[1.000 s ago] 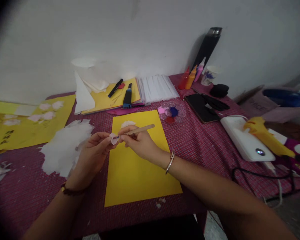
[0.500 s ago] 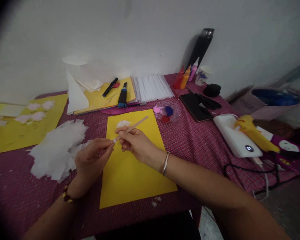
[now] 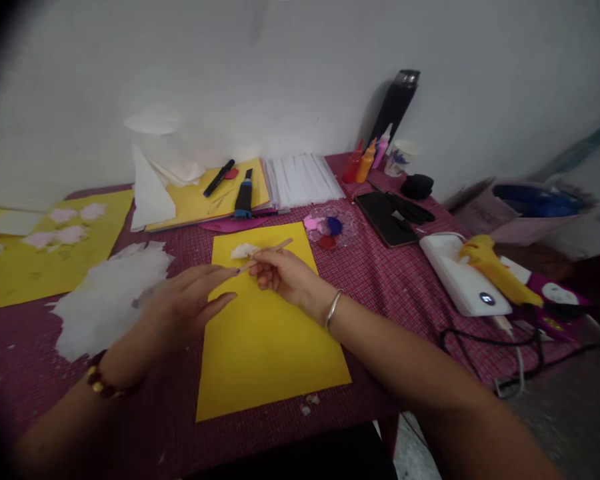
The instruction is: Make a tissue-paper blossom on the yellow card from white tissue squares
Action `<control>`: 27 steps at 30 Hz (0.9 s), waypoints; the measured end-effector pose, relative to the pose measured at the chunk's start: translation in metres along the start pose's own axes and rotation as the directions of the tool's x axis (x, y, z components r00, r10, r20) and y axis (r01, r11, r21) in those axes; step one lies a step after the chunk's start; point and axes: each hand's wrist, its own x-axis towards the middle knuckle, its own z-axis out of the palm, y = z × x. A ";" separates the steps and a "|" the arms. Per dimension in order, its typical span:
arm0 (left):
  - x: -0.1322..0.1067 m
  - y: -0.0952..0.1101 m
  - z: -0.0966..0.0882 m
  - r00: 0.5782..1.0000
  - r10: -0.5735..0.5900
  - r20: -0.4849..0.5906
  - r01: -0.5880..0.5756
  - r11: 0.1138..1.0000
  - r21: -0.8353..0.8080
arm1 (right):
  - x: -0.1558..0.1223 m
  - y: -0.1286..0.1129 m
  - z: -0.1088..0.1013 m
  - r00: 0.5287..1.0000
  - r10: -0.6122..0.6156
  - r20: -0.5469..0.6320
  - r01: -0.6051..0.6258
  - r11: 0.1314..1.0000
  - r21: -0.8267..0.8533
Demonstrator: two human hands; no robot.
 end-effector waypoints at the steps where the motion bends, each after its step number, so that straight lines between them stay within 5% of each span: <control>1: 0.005 -0.008 -0.002 0.999 -0.027 0.018 0.026 0.999 0.019 | 0.002 -0.005 -0.003 0.999 0.014 -0.034 -0.013 0.999 0.051; 7: 0.042 -0.049 0.013 0.940 -0.308 0.149 0.319 0.946 -0.054 | 0.014 -0.023 -0.019 0.970 -0.152 -0.191 0.171 0.981 0.089; 11: 0.054 -0.056 0.033 0.929 -0.304 0.213 0.321 0.946 -0.052 | 0.019 -0.018 -0.022 0.915 -0.378 -0.142 0.363 0.924 -0.124; 15: 0.059 -0.058 0.045 0.932 -0.328 0.157 0.344 0.934 -0.091 | 0.021 -0.012 -0.020 0.869 -0.486 -0.088 0.442 0.844 -0.303; 22: 0.067 -0.061 0.057 0.863 -0.487 0.131 0.505 0.835 -0.218 | 0.020 -0.007 -0.016 0.819 -0.571 0.048 0.469 0.619 -0.630; 27: 0.068 -0.067 0.060 0.855 -0.502 0.129 0.519 0.828 -0.213 | 0.024 0.001 -0.018 0.784 -0.595 0.174 0.471 0.389 -0.792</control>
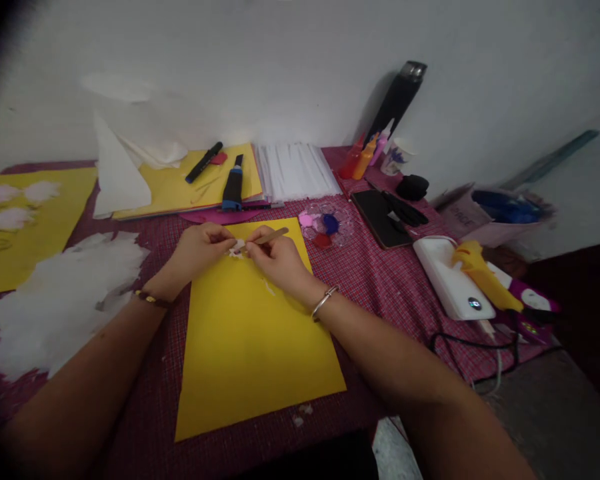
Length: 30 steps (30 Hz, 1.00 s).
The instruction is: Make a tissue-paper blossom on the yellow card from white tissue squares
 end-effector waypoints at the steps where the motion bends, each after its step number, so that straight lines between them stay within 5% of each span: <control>1: 0.000 -0.001 0.000 1.000 -0.009 0.000 0.009 1.000 -0.005 | 0.000 0.001 0.001 1.000 -0.021 0.004 0.022 0.998 -0.056; 12: 0.001 -0.004 -0.002 1.000 -0.013 0.001 0.013 0.999 -0.031 | -0.004 -0.016 0.004 0.979 -0.160 0.123 0.198 0.889 -0.413; 17: 0.001 -0.005 -0.002 1.000 0.000 0.006 0.000 1.000 -0.017 | -0.004 -0.017 0.005 0.974 -0.165 0.159 0.219 0.868 -0.445; 24: 0.000 -0.007 0.001 0.999 0.003 -0.041 -0.004 0.999 -0.041 | 0.001 -0.021 -0.002 0.991 -0.104 0.081 0.120 0.966 -0.229; 30: 0.003 -0.010 -0.002 0.996 -0.090 -0.026 0.079 0.958 -0.275 | 0.005 -0.046 -0.028 0.986 0.158 -0.047 -0.147 0.973 0.179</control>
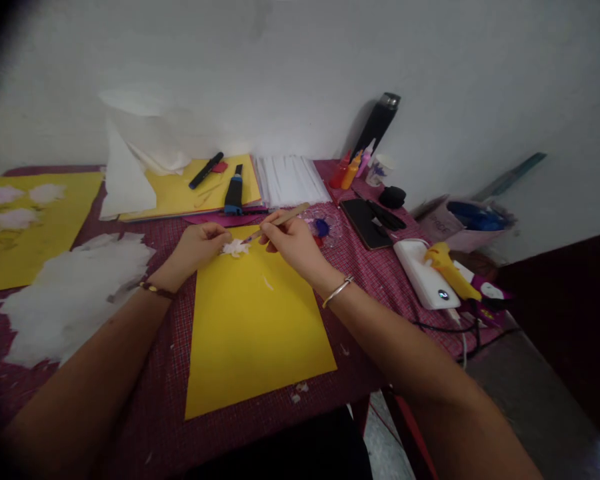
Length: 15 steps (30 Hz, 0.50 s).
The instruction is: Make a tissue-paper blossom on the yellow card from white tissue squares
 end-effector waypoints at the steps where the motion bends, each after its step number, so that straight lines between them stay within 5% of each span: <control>1: 0.001 0.003 -0.005 0.999 -0.032 0.001 0.032 0.996 -0.078 | -0.003 -0.002 -0.001 0.998 0.061 0.001 -0.061 0.997 0.047; 4: -0.003 0.020 -0.033 1.000 -0.026 -0.004 0.025 0.987 -0.156 | -0.018 0.002 0.000 0.979 0.201 0.041 -0.205 0.968 0.143; 10: -0.047 0.045 -0.099 0.986 -0.001 0.169 -0.046 0.960 0.275 | -0.038 0.031 0.015 0.976 0.198 0.093 -0.217 0.934 0.284; 12: -0.071 0.042 -0.105 0.964 -0.001 0.266 -0.129 0.873 0.470 | -0.040 0.037 0.018 0.978 0.190 0.089 -0.209 0.923 0.323; 15: -0.104 0.030 -0.100 0.950 0.039 0.310 -0.267 0.621 0.737 | -0.040 0.041 0.019 0.980 0.179 0.088 -0.199 0.918 0.344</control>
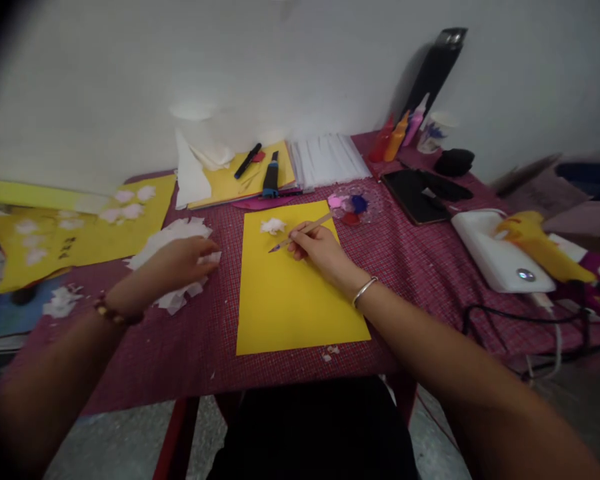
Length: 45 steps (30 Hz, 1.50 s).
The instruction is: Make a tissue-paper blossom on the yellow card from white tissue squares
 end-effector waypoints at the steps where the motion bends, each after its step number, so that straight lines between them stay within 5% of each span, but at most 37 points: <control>1: -0.006 0.002 0.007 1.000 0.005 -0.023 -0.002 0.994 0.110 | 0.000 0.000 -0.001 1.000 -0.008 0.002 0.008 1.000 0.000; 3: -0.014 0.007 0.018 0.997 0.001 -0.076 0.018 0.969 0.246 | 0.000 0.001 -0.002 1.000 -0.019 0.015 0.019 1.000 -0.007; 6: -0.012 0.009 0.021 0.985 -0.053 -0.165 0.093 0.966 0.241 | 0.001 0.002 -0.004 0.999 -0.023 0.031 0.023 1.000 -0.014; 8: -0.005 0.013 0.016 0.956 -0.138 -0.260 0.159 0.985 0.064 | 0.000 0.001 -0.003 0.999 -0.030 0.032 0.031 0.999 -0.015; 10: 0.003 0.022 0.011 0.904 -0.293 -0.311 0.195 0.931 -0.309 | -0.002 -0.003 -0.001 0.998 -0.066 0.010 0.066 0.998 -0.011; 13: 0.015 0.047 0.011 0.877 -0.461 -0.132 0.132 0.496 -0.858 | -0.010 -0.016 0.003 0.982 -0.184 -0.036 0.184 0.983 -0.003; 15: 0.022 0.066 0.018 0.897 -0.442 0.010 0.105 0.192 -0.976 | -0.017 -0.024 0.007 0.964 -0.262 -0.037 0.261 0.965 -0.020; 17: 0.027 0.080 0.029 0.906 -0.417 0.078 0.100 0.030 -0.995 | -0.024 -0.028 0.010 0.951 -0.309 -0.011 0.308 0.950 -0.060; 19: 0.030 0.088 0.040 0.906 -0.410 0.103 0.096 -0.039 -0.995 | -0.028 -0.028 0.012 0.941 -0.337 0.027 0.338 0.934 -0.112; 31: 0.024 0.090 0.052 0.907 -0.401 0.127 0.065 -0.164 -0.984 | -0.031 -0.021 0.014 0.897 -0.415 0.155 0.442 0.815 -0.376; 37: 0.022 0.084 0.053 0.942 -0.321 0.094 0.005 -0.268 -0.963 | -0.031 -0.020 0.016 0.927 -0.362 0.095 0.373 0.908 -0.188; 45: 0.021 0.091 0.054 0.922 -0.376 -0.091 -0.169 -0.179 -0.969 | -0.031 -0.021 0.020 0.982 -0.185 0.047 0.182 0.982 0.051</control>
